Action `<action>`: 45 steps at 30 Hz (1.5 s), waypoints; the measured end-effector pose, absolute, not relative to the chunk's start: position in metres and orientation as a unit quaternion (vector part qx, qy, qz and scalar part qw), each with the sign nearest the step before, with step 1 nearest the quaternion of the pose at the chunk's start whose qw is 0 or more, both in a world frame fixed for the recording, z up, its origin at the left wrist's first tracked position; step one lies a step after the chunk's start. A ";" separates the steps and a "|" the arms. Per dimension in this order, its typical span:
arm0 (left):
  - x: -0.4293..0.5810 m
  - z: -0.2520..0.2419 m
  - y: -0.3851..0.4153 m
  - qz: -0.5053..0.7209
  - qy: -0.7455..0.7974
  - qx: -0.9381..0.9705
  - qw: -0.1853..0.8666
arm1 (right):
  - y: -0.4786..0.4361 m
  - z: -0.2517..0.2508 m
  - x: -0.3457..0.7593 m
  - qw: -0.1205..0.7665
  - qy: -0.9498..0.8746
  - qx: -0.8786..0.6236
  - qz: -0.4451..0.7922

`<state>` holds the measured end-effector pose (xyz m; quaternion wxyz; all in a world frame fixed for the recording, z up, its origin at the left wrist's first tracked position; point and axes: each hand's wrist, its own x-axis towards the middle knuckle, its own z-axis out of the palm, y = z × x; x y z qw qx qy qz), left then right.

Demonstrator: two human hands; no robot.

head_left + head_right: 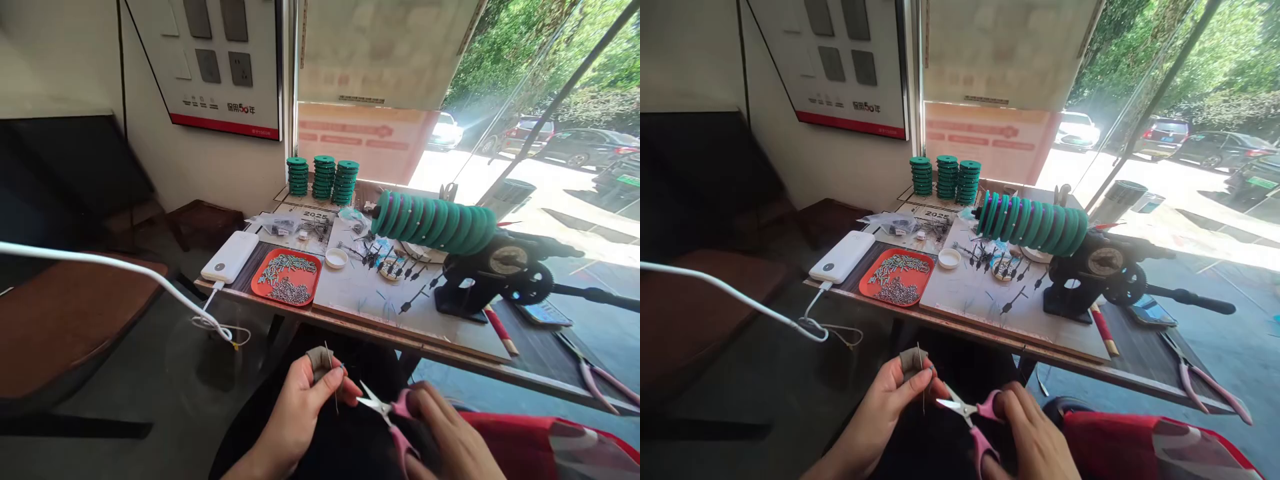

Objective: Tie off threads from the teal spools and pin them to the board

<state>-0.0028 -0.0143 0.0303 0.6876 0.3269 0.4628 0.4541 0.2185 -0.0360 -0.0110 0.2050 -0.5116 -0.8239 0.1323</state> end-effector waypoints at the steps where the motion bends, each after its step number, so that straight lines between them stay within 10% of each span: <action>1: -0.002 0.032 -0.014 0.463 0.459 0.333 0.681 | -0.033 -0.016 0.209 0.209 -0.833 -0.499 0.111; 45: -0.001 0.033 -0.012 0.465 0.472 0.386 0.642 | -0.011 0.005 0.184 0.104 -0.743 -0.459 0.476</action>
